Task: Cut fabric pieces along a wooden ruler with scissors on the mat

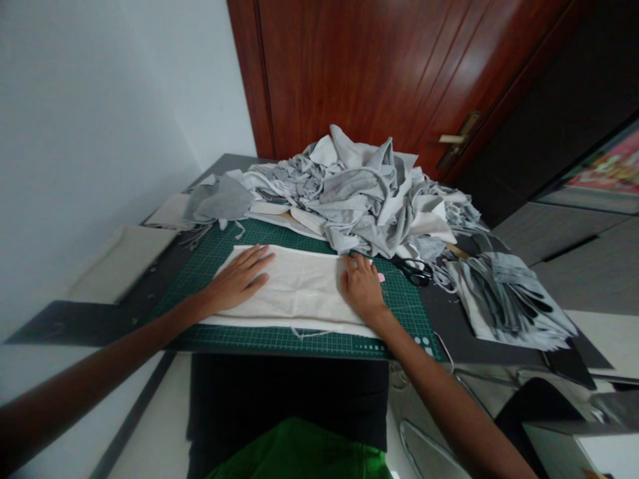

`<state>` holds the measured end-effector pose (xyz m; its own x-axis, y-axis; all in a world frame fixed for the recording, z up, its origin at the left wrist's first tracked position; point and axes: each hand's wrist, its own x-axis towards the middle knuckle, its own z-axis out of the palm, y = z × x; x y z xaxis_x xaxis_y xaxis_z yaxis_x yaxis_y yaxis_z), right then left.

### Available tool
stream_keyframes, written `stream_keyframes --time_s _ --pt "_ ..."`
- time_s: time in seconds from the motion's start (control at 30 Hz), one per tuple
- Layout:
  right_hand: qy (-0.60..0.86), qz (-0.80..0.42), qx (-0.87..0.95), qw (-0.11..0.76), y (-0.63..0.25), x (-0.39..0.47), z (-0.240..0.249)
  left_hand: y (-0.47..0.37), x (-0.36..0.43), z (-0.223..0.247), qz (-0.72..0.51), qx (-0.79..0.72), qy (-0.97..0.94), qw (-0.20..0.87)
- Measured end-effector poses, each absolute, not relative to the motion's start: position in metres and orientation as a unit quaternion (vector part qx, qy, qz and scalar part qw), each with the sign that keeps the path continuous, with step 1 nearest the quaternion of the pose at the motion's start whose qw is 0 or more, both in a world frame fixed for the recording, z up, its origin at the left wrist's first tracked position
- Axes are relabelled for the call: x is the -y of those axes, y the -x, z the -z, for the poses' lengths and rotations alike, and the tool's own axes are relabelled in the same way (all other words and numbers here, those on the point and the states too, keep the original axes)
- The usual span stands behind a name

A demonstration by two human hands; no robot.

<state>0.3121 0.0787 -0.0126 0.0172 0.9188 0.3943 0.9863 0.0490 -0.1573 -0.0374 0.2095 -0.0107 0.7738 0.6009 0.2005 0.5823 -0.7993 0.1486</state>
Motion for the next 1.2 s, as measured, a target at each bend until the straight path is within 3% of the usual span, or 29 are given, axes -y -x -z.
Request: stream_keyframes --time_s 0.5,0.83,1.2 --pt "0.623 0.060 0.730 0.276 -0.341 -0.074 0.003 0.053 -0.197 -0.001 -0.197 -0.300 -0.933 0.033" --pt "0.586 0.032 0.770 0.251 -0.330 -0.072 -0.008 0.069 -0.189 -0.023 -0.163 -0.227 -0.960 -0.025" --pt "0.509 -0.043 0.833 0.212 -0.326 -0.065 -0.021 0.040 -0.173 -0.025 -0.122 -0.133 -0.983 0.030"
